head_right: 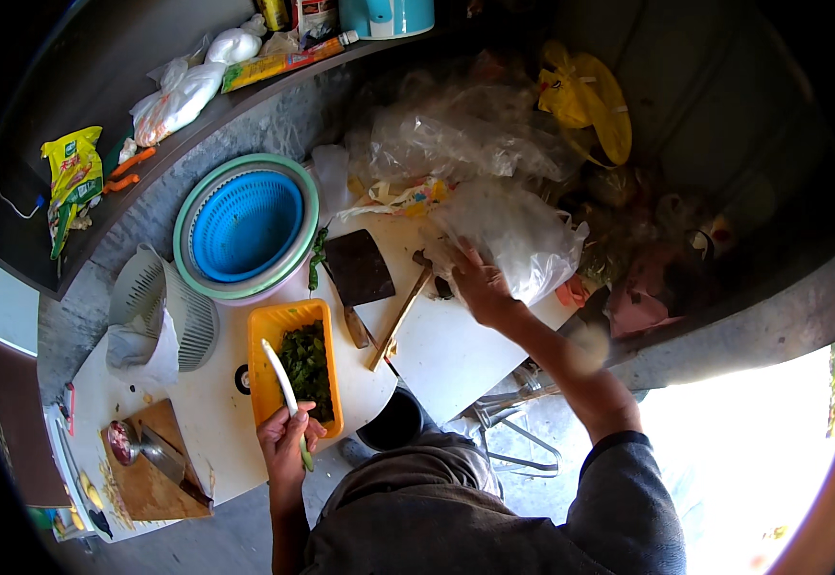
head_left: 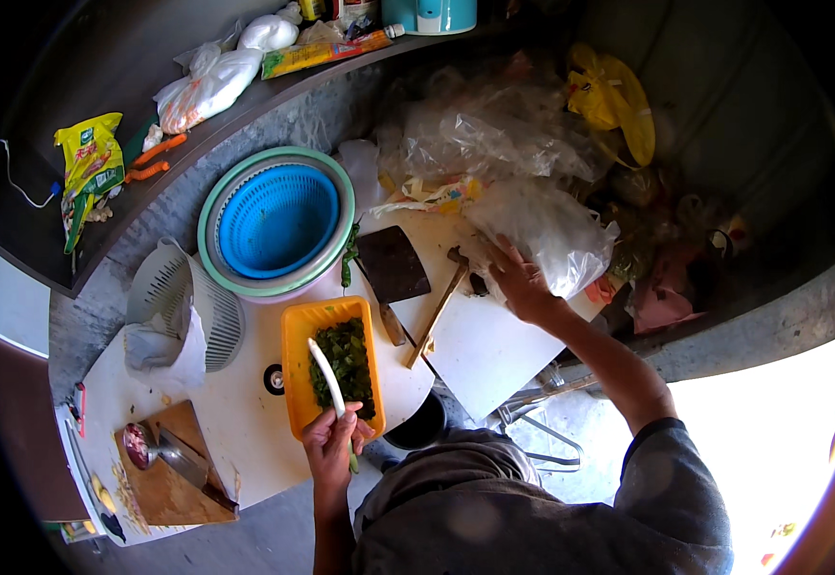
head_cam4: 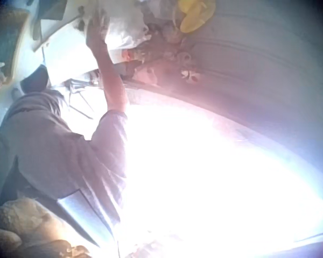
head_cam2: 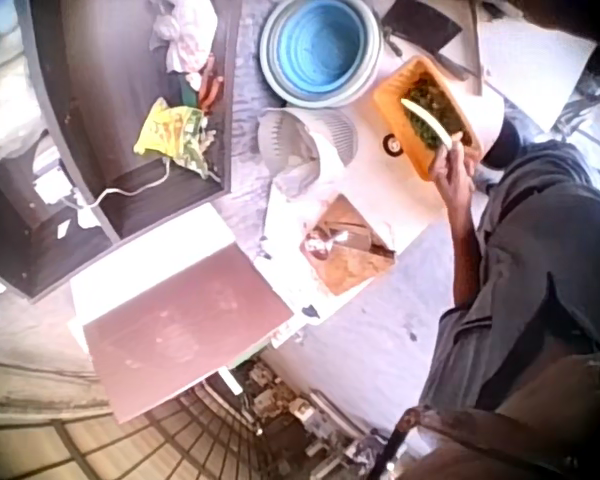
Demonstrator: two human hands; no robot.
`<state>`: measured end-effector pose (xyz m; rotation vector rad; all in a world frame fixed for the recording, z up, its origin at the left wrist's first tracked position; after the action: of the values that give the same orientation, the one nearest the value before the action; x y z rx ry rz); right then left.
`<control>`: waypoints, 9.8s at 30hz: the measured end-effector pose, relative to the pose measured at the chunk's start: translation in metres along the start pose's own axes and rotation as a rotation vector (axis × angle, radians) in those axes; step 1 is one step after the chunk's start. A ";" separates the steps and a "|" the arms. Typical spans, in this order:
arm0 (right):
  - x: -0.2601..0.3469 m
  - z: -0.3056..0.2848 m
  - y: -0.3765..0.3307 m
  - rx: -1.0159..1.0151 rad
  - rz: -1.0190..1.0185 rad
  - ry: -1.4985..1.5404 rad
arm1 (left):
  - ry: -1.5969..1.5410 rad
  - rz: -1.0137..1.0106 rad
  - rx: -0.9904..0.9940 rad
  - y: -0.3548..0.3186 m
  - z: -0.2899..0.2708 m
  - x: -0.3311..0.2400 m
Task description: The person chops raw meat into small pieces on a wooden cutting board using a large cleaver. They transfer the chopped meat into a metal bowl. The person then retrieves a white vegetable from a plastic bag and chops it into small pieces on the same board.
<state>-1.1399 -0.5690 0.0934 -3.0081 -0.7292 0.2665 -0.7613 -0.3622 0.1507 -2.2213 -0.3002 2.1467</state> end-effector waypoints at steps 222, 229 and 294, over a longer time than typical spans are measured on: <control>-0.034 -0.130 0.136 -0.541 -0.019 1.166 | -0.306 -0.089 -0.097 0.223 0.133 0.024; -0.013 -0.116 0.096 -0.374 0.247 1.036 | -0.324 -0.022 -0.156 0.222 0.117 0.013; -0.021 -0.056 0.129 -0.204 -0.391 1.276 | 0.302 0.319 -0.191 0.256 0.118 0.017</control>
<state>-1.0906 -0.6926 0.1421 -2.2950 -1.0671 -1.5893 -0.8490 -0.6227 0.0881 -2.8272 -0.1511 1.9370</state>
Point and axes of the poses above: each hand's wrist, its own y-axis towards the middle knuckle, its own z-axis out of the palm, x = y × z, the point moved 4 cm from there along y, towards the middle knuckle, and after that the axes turned 9 degrees about y, right-handed, at the moved point
